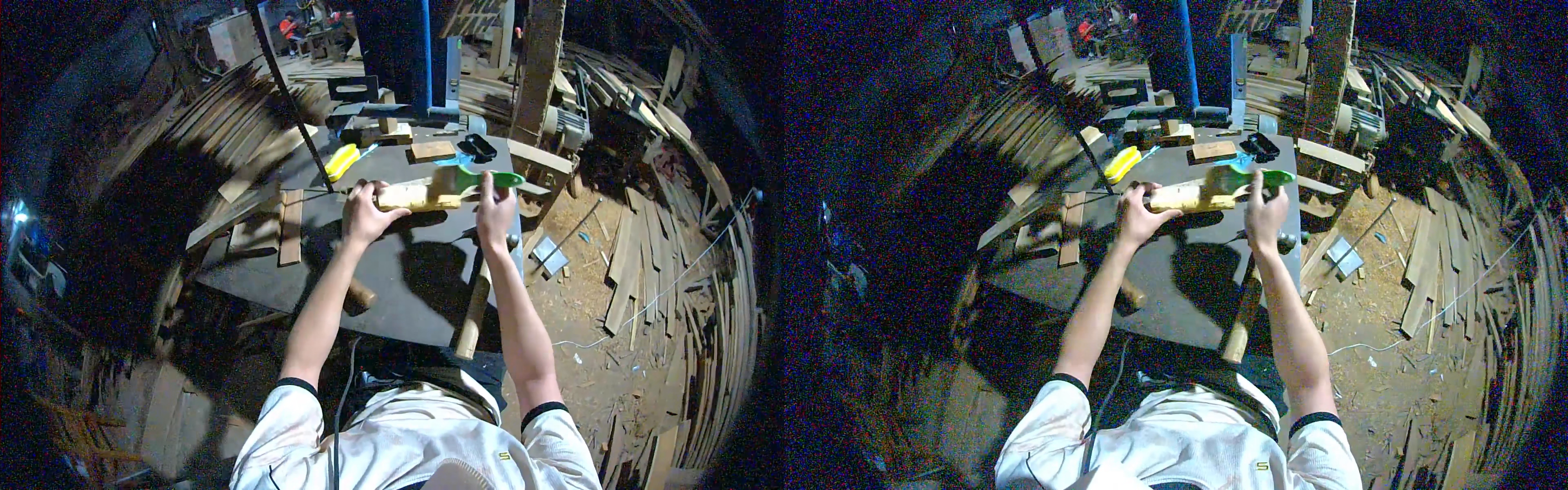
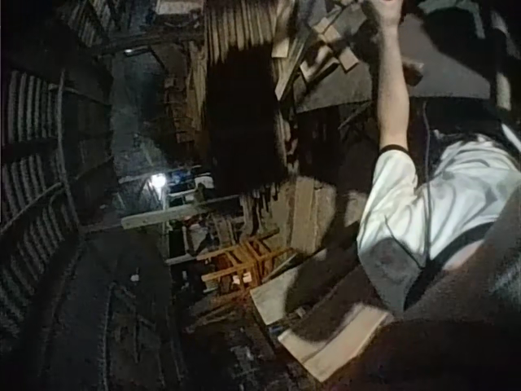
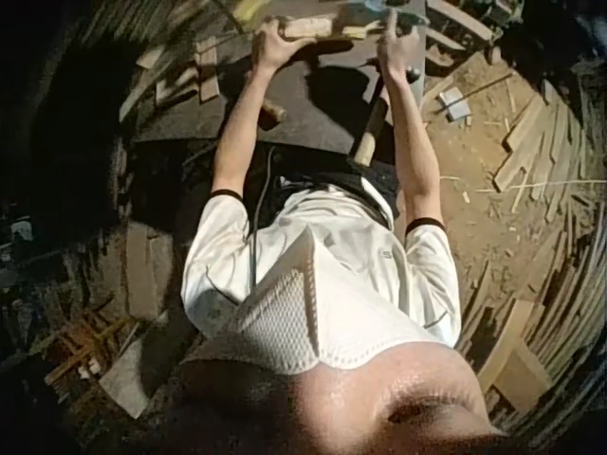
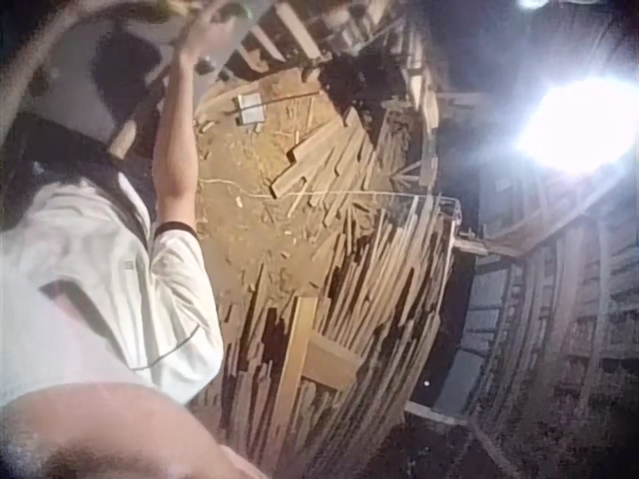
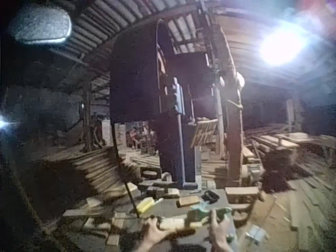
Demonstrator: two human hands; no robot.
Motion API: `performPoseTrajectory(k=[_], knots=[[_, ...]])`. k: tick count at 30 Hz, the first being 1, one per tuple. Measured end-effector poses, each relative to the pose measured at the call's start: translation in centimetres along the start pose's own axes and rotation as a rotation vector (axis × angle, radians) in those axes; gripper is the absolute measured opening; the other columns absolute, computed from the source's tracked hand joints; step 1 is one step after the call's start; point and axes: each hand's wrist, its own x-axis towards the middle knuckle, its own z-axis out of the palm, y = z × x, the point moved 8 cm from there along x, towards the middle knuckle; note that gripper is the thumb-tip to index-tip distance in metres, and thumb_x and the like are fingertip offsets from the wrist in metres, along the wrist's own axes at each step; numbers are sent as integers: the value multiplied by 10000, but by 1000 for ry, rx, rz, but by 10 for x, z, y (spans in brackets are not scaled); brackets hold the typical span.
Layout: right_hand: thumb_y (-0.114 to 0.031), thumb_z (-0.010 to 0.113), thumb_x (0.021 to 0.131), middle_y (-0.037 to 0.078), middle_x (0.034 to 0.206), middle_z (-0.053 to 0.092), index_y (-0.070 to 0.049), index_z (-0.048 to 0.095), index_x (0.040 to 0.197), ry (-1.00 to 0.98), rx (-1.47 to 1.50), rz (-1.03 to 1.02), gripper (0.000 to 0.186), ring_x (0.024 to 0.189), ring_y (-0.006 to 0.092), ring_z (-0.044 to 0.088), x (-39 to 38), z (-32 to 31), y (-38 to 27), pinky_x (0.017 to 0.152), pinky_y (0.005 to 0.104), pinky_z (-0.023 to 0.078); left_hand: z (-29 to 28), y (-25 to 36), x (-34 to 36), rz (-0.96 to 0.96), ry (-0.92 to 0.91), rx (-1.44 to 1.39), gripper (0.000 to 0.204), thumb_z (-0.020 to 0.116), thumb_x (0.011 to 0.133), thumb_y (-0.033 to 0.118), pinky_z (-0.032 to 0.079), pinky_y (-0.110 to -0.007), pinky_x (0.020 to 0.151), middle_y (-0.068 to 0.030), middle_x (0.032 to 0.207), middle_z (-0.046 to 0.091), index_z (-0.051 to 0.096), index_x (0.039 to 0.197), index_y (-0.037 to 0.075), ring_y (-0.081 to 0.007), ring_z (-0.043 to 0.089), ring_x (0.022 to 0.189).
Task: The person uses a chisel and hammer to carve a piece of wood on a workbench. They repeatedly strike the chisel to remove material, then switch to a brush to sweep away wood shavings from the work surface. The person handles the wood and tools directly, focusing on shaping the block.
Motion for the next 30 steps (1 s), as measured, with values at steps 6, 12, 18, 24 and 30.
performPoseTrajectory(k=[6,12,18,24,30], knots=[[-354,643,984,71,714,645,15,665,983,-197,54,203,370,637,131,566,-21,23,3,584,311,454,-12,-12,1,-18,160,-15,554,942,570,344,548,-408,766,-98,957,642,667,961,65,-290,665,876],[-329,600,1014,32,772,652,-6,665,1071,48,-265,-237,334,593,64,540,-6,-2,-15,512,238,405,-16,-13,0,-7,175,-14,486,921,584,266,537,-424,739,-101,940,630,661,943,66,-317,646,859],[-333,601,1012,22,702,607,-12,658,1054,-200,-3,30,328,548,77,514,-22,23,-8,490,255,385,-17,4,-2,95,222,14,533,916,567,185,524,-428,780,-129,996,603,636,1001,55,-335,619,916],[-334,564,1030,22,708,613,-15,648,1072,-27,-74,-88,333,538,90,561,-13,6,-24,467,242,398,-14,5,-1,127,145,-37,567,914,539,78,514,-428,820,-133,1026,585,574,993,57,-352,599,962],[-328,570,1026,61,832,656,-16,640,1150,-196,-15,-98,343,609,99,620,-20,25,-18,514,237,436,-20,3,3,126,234,-60,513,888,578,30,509,-430,813,-124,1014,588,564,975,55,-344,615,951]])
